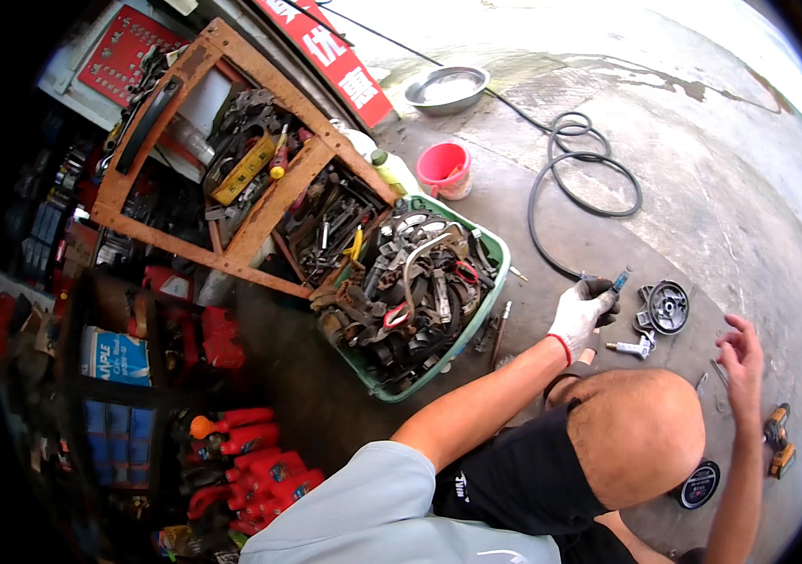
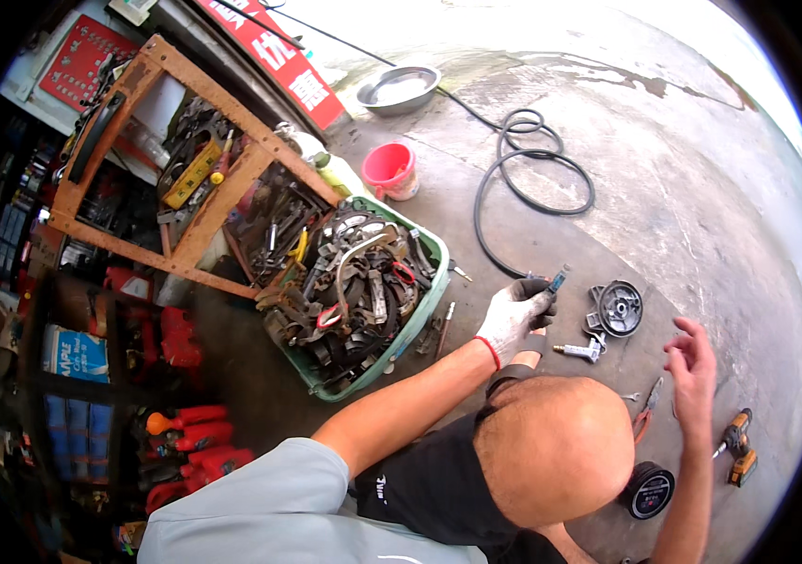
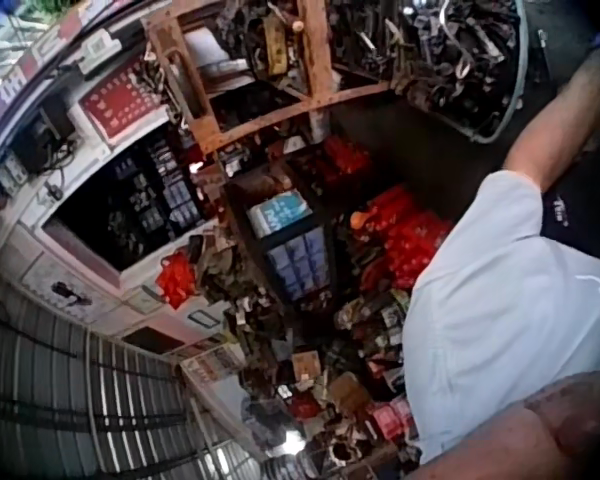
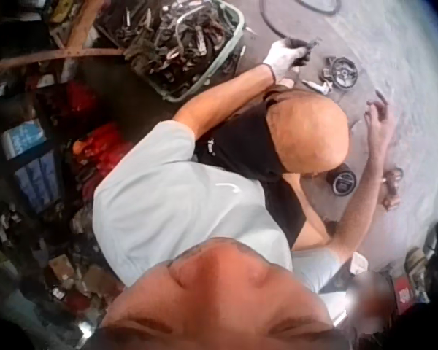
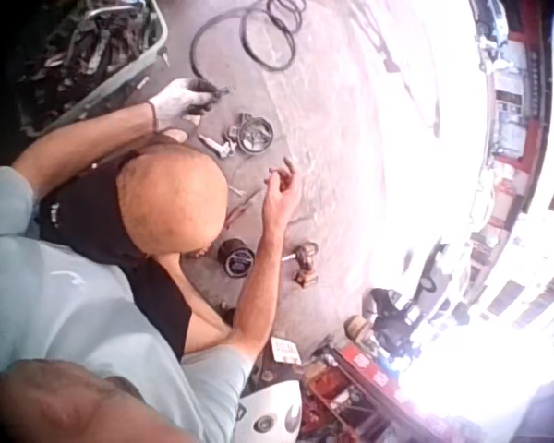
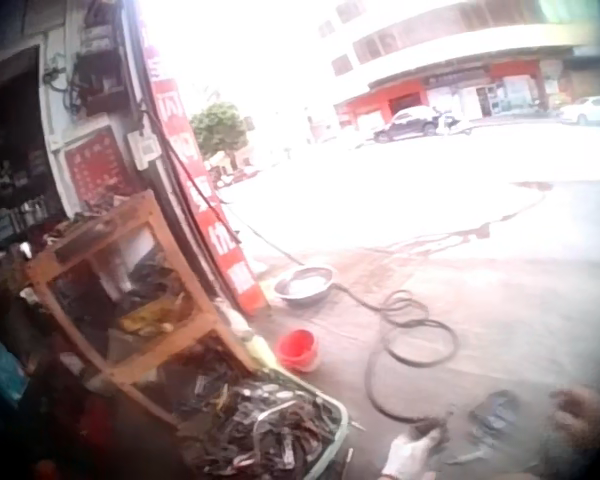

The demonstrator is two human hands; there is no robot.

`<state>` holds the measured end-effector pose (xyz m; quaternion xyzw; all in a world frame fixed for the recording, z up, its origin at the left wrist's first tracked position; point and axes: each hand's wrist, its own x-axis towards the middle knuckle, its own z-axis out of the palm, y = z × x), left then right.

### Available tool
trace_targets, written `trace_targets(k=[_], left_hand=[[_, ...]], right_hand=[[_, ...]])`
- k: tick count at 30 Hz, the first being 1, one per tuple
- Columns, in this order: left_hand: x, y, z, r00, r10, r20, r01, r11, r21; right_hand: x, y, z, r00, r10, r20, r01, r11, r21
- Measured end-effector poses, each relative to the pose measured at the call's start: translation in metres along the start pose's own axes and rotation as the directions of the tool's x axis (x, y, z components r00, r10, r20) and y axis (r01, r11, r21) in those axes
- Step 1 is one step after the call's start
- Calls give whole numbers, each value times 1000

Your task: The person applies grease to a metal pin and inserts it into a brake hub before fitting a brake shoe assembly into the housing, using pliers to adjust the components.

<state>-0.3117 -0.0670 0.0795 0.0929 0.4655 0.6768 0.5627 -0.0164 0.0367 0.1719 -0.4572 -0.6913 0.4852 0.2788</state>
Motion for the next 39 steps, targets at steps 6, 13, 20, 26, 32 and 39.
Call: trace_targets(k=[6, 13, 20, 26, 32, 39], left_hand=[[-5, 23, 20, 983, 160, 93, -184, 890, 416], [2, 17, 68, 949, 213, 231, -308, 780, 544], [-8, 19, 79, 912, 260, 319, -411, 590, 695], [-15, 22, 86, 908, 246, 339, -419, 549, 723], [-8, 14, 77, 946, 186, 266, -311, 751, 582], [-14, 14, 84, 962, 94, 257, -208, 861, 465]], right_hand=[[-7, -8, 82, 933, -285, -220, 255, 955, -155], [-9, -20, 89, 869, -393, -299, 283, 892, -352], [-12, -24, 86, 824, -495, -277, 288, 786, -547], [-11, -20, 86, 809, -550, -210, 279, 672, -686], [-14, -14, 89, 819, -548, -168, 286, 645, -708], [-7, 9, 86, 964, 136, -227, -27, 904, 427]])
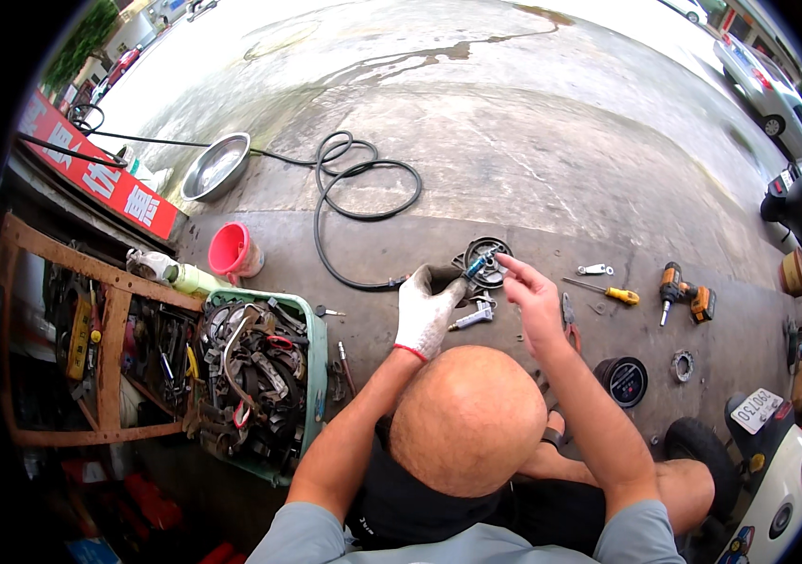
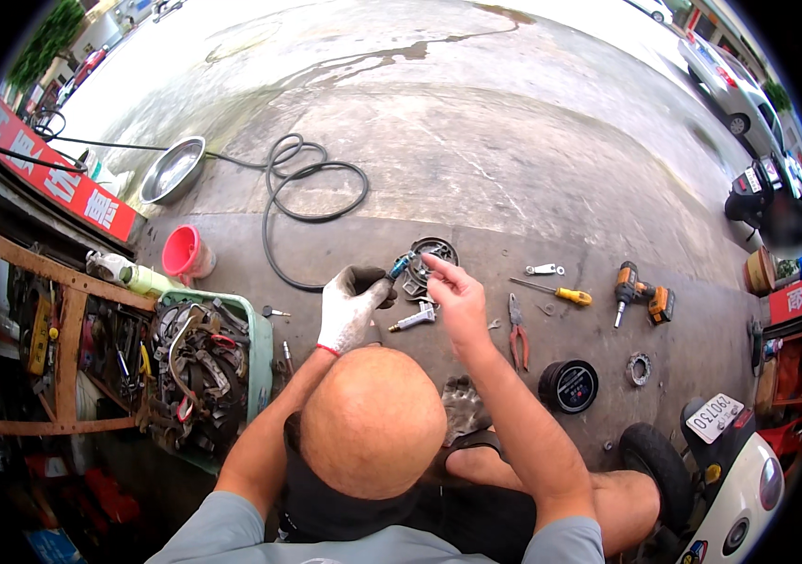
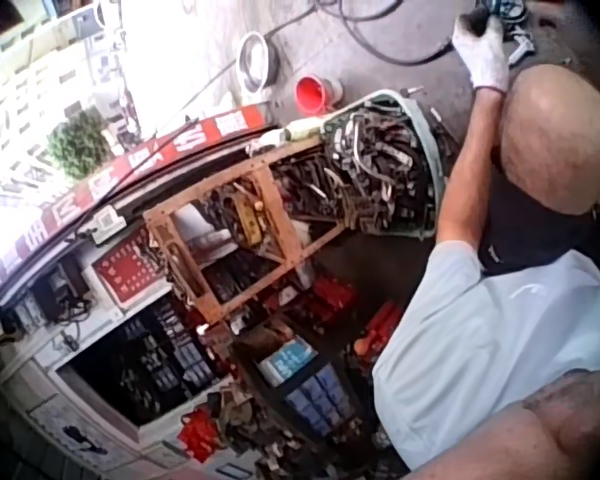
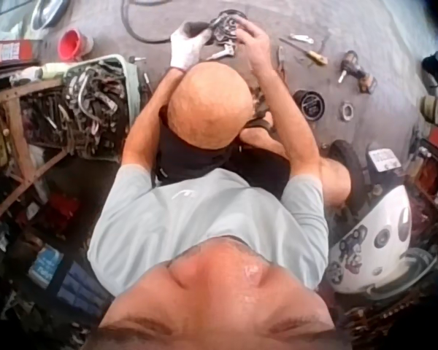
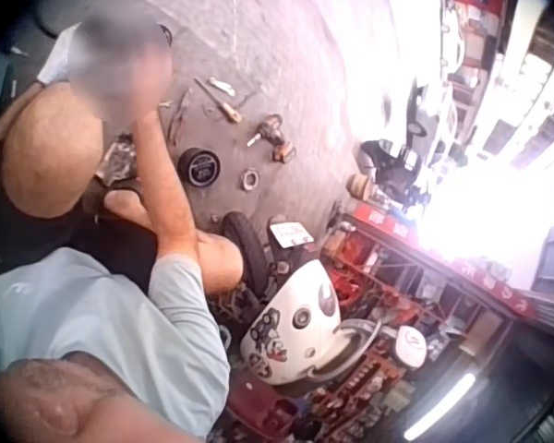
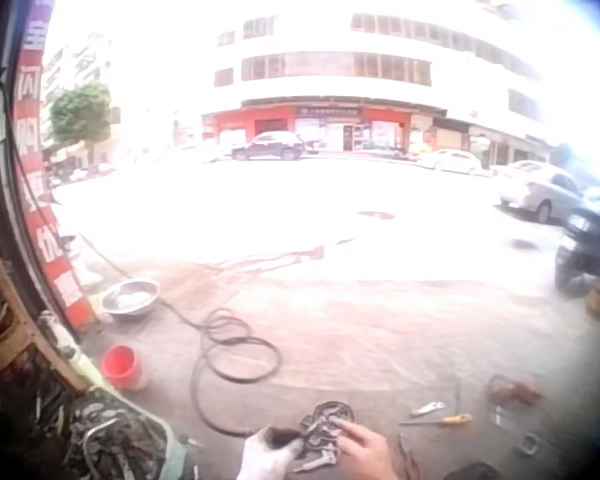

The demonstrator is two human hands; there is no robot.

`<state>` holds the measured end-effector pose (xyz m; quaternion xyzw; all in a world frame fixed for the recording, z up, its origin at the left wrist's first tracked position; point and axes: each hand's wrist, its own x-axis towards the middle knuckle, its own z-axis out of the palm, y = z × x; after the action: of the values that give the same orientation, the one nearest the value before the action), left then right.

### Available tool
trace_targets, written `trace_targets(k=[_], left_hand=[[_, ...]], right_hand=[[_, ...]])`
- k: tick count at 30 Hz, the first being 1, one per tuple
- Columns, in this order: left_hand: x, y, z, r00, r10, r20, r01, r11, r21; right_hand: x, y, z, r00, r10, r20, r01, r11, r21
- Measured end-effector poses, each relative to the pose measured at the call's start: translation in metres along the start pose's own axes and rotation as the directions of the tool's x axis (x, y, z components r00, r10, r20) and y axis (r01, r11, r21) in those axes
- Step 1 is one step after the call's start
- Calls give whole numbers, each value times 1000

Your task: The person applies grease to a metal pin and inserts it into a brake hub before fitting a brake shoe assembly into the housing, using pliers to adjust the components.

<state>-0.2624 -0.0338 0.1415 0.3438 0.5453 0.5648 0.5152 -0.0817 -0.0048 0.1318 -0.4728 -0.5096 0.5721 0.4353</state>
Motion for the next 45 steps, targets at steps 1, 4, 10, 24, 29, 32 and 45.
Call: trace_targets(k=[1, 4, 10, 24, 29, 32, 45], left_hand=[[0, -1, 0, 1000, 10, 3, -10, 1000, 7], [1, -2, -5, 999, 42, 28, -44, 996, 76], [3, 13, 0, 976, 123, 178, -181, 918, 354], [8, 13, 0, 986, 7, 167, -61, 945, 321], [8, 12, -3, 956, -177, 233, 144, 978, 153], [13, -14, -11, 916, -338, 214, 347, 938, -3], [51, -114, -10, 801, -393, 452, 592, 632, -500]], right_hand=[[2, -3, -1, 991, 129, 35, -134, 961, 243], [3, -14, 1, 958, 260, 117, -284, 826, 486], [13, -14, -22, 983, 136, 121, -152, 978, 142], [4, -23, -28, 891, -404, 208, 449, 707, -546], [2, -13, -31, 912, -369, 181, 410, 788, -460], [-4, 3, -24, 926, -363, 101, 372, 841, -392], [-2, 105, 20, 931, 74, -357, -36, 993, 110]])
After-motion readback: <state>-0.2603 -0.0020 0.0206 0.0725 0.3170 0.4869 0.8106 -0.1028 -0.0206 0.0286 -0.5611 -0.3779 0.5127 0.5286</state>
